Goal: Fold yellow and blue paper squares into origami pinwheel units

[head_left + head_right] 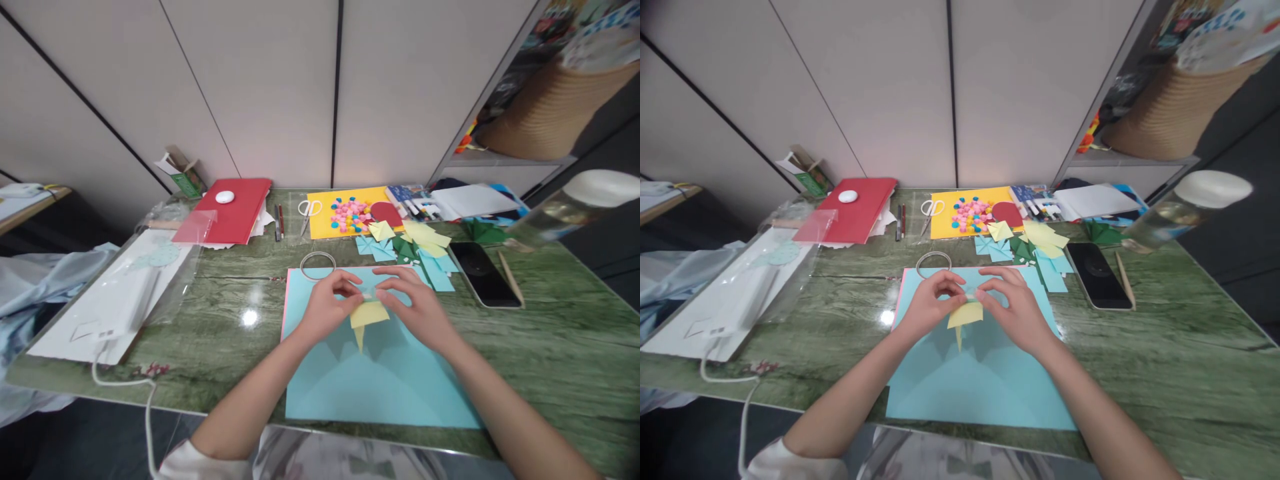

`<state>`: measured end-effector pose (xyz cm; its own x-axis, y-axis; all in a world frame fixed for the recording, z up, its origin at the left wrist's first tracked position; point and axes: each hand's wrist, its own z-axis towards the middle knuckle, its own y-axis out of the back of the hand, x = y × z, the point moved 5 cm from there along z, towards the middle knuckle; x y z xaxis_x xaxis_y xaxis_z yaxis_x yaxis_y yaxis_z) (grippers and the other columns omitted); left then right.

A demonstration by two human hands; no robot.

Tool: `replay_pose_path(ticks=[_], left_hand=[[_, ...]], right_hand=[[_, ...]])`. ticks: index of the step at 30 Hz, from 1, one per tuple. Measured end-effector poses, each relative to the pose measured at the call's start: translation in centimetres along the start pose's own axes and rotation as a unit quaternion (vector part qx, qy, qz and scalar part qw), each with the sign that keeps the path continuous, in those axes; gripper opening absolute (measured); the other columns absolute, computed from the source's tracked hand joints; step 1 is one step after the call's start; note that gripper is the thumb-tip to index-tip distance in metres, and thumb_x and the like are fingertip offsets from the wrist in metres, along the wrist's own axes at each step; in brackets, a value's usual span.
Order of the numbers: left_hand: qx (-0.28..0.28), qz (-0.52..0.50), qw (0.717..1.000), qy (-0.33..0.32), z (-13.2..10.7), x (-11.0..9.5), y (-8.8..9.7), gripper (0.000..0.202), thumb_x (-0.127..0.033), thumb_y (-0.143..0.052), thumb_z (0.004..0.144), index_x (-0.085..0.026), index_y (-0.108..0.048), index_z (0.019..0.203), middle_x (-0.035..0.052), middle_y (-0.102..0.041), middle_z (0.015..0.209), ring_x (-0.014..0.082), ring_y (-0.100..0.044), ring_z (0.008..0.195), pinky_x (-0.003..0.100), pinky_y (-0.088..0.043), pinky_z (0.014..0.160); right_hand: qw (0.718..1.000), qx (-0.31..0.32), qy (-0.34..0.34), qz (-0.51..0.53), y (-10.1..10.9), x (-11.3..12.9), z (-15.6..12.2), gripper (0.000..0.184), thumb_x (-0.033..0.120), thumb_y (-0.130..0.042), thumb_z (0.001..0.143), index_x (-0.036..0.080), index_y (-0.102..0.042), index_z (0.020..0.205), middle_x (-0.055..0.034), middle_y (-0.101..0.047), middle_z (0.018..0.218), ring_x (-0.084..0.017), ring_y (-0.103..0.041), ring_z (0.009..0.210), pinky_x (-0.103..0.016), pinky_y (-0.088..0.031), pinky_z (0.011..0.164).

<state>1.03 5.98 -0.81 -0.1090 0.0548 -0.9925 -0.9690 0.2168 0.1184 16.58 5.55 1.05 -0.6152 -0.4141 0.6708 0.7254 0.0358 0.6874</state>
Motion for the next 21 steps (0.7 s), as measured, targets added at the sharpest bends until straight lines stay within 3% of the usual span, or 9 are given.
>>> replay_pose_path(ticks=[6,15,21], left_hand=[[0.023,-0.012,1.0,0.001,-0.1,0.1,-0.3,0.021,-0.013,-0.06,0.069,-0.015,-0.056,0.089,0.0004,-0.06,0.07,0.0113,-0.058,0.069,0.025,-0.046,0.071],[0.04,-0.035,0.998,0.016,0.0,0.0,-0.4,0.02,-0.013,-0.061,0.067,-0.015,-0.058,0.087,0.001,-0.06,0.071,0.011,-0.058,0.07,0.026,-0.046,0.072],[0.024,-0.05,0.997,0.044,0.0,0.4,0.0,0.02,-0.016,-0.064,0.067,-0.015,-0.058,0.086,0.0003,-0.06,0.069,0.0111,-0.058,0.067,0.025,-0.045,0.068]], right_hand=[[1.0,0.013,-0.009,0.018,-0.4,-0.1,-0.1,0.013,0.037,-0.059,0.078,0.025,-0.061,0.073,-0.0018,-0.059,0.113,-0.023,-0.049,0.111,-0.044,-0.039,0.092],[1.0,0.013,0.025,-0.013,-0.5,0.3,-0.1,0.014,0.033,-0.052,0.083,0.024,-0.056,0.074,-0.0032,-0.058,0.114,-0.023,-0.049,0.111,-0.045,-0.04,0.091],[0.998,-0.056,0.004,0.007,0.3,0.6,-0.2,0.013,0.033,-0.061,0.077,0.026,-0.057,0.088,-0.0037,-0.058,0.11,-0.022,-0.051,0.107,-0.041,-0.042,0.089]])
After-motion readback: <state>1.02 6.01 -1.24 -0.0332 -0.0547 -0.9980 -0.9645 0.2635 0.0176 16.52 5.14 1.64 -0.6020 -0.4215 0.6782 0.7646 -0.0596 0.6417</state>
